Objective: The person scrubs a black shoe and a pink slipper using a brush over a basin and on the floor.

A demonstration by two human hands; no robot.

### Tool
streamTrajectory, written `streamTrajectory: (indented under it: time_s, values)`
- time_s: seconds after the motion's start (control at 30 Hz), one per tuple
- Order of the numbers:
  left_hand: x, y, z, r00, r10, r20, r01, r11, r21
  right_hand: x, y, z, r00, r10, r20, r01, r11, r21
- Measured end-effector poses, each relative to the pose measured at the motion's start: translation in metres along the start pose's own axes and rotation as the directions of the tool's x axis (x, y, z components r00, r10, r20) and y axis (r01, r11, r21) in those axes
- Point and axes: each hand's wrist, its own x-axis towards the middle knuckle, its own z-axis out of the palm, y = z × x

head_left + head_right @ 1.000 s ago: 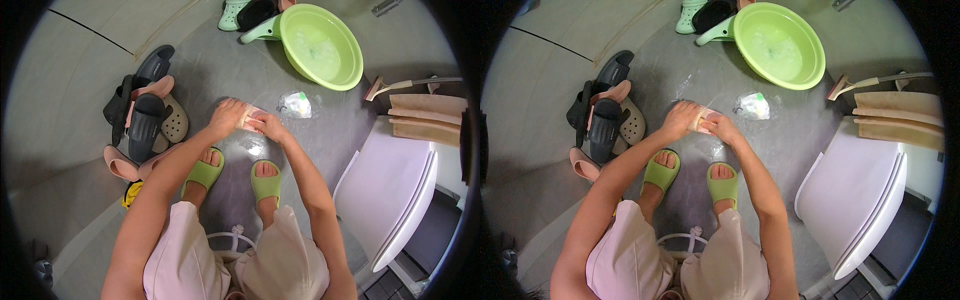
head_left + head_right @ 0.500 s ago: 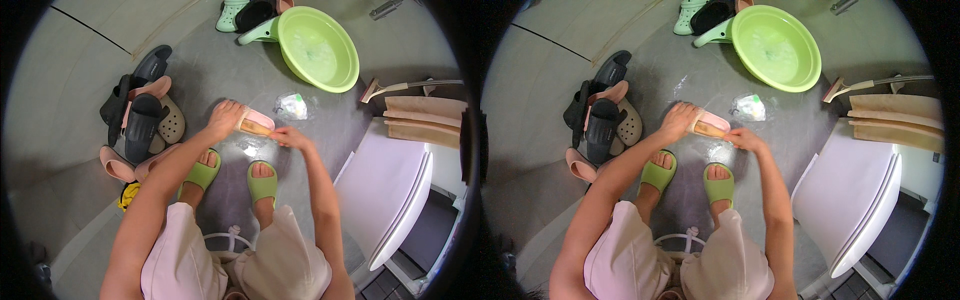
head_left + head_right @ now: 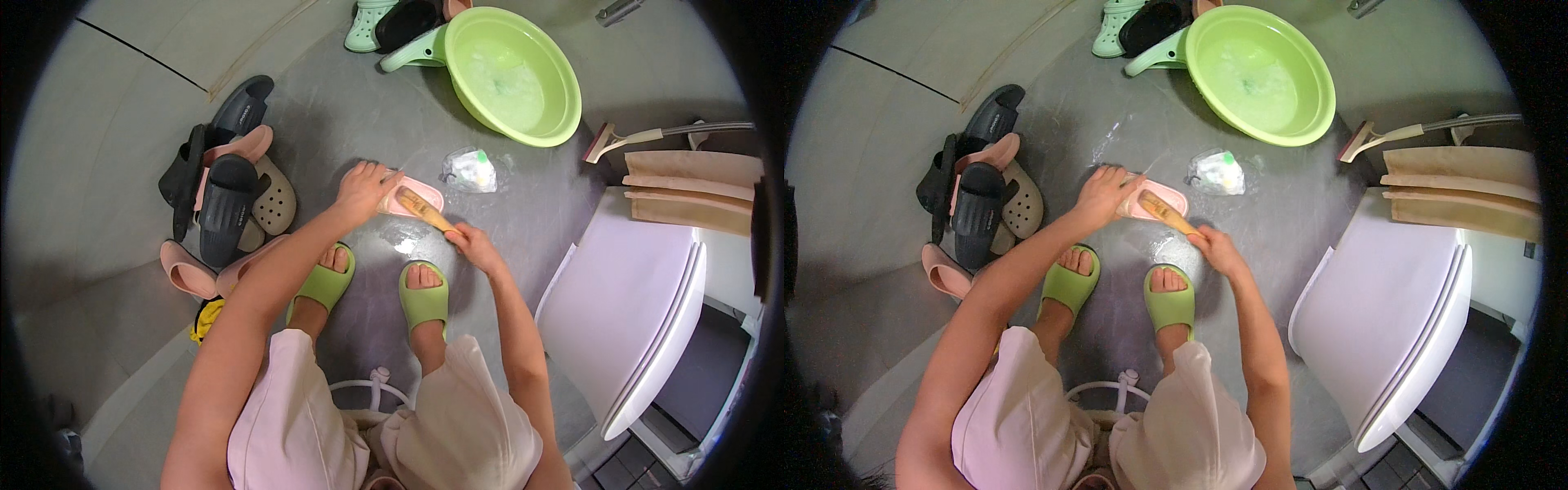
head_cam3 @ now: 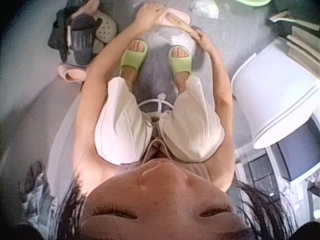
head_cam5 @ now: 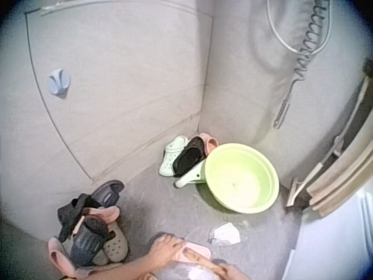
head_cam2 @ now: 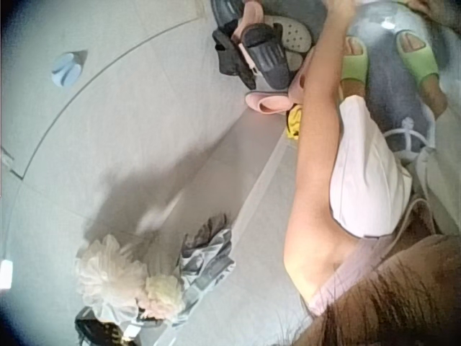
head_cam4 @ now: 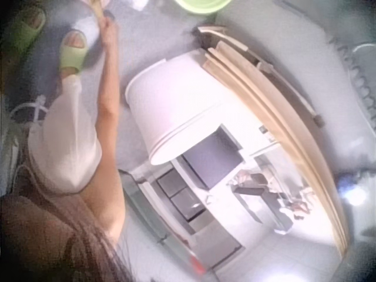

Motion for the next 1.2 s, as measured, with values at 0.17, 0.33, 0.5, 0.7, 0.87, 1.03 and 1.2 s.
streamTrajectory:
  time_s: [0.17,0.33,0.5,0.7,0.87,1.03,1.2]
  values:
    - [0.0,0.012,-0.012,1.0,0.007,-0.016,-0.006,1.0,0.029,0.0,0.024,-0.009,0.992,0.078,-0.1,-0.069,0.994,0.09]
    - [0.007,0.019,-0.026,0.937,-0.301,0.176,0.295,0.954,0.056,-0.001,-0.009,0.013,0.913,0.01,-0.408,-0.001,1.0,0.024]
    - [-0.006,-0.005,-0.01,0.8,-0.569,0.19,0.592,0.698,-0.403,-0.003,-0.023,0.028,0.933,0.146,-0.328,-0.008,0.922,0.388]
    - [-0.025,0.003,-0.008,0.722,-0.531,0.444,0.658,0.33,-0.677,-0.02,-0.008,0.006,0.979,0.1,-0.175,-0.037,0.944,0.329]
    - [-0.026,0.019,0.0,0.709,-0.589,0.389,0.658,0.351,-0.666,-0.033,-0.011,-0.006,0.993,0.086,-0.085,-0.057,0.952,0.3]
    - [-0.032,0.014,-0.034,0.938,-0.335,-0.092,0.309,0.925,-0.221,-0.025,-0.012,-0.021,0.987,0.113,-0.113,-0.104,0.991,0.084]
    - [-0.048,-0.007,-0.012,0.91,-0.333,0.248,0.354,0.934,-0.044,0.014,-0.041,0.004,0.997,-0.016,-0.073,0.021,0.997,0.07]
